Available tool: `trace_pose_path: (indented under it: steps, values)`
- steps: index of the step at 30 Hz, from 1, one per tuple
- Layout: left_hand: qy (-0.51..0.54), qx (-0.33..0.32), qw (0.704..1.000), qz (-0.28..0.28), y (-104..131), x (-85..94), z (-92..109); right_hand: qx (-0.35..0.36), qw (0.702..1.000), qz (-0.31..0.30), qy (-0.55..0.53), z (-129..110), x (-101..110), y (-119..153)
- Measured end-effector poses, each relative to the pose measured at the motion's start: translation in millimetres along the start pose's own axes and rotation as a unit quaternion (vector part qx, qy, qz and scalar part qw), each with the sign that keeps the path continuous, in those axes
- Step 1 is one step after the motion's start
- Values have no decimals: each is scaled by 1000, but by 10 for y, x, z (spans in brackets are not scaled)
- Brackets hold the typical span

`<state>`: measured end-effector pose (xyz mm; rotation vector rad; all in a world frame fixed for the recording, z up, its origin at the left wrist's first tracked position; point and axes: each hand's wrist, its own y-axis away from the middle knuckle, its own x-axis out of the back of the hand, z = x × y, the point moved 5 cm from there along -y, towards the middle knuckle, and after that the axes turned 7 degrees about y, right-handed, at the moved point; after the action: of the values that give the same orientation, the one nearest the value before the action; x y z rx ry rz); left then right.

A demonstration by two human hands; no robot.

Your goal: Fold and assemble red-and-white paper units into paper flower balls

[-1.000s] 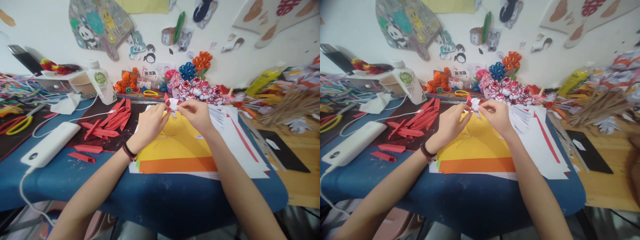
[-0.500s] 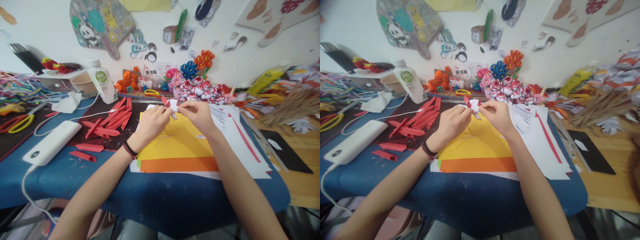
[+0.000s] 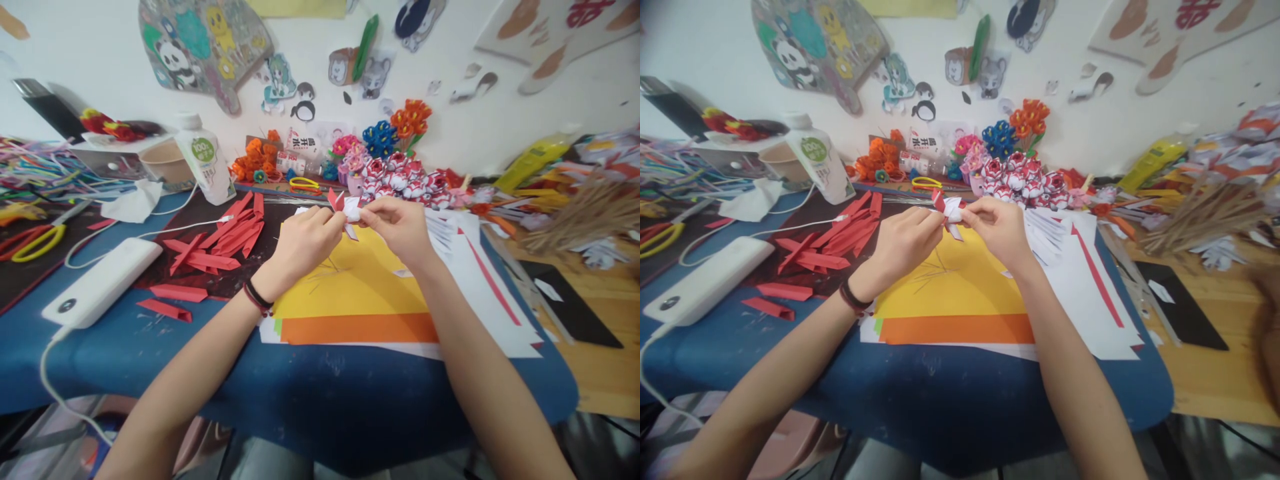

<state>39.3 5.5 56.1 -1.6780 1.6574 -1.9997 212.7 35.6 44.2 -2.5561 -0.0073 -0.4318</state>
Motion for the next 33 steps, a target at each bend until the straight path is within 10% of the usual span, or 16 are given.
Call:
trace_pose_path:
  steps: [26,33]
  values:
    - [60,33,997,-29,15,-51,-35,41,999,22,17,48,15,-34]
    - [119,142,983,-17,34,-57,-134,-3,997,29,70,99,93,-63]
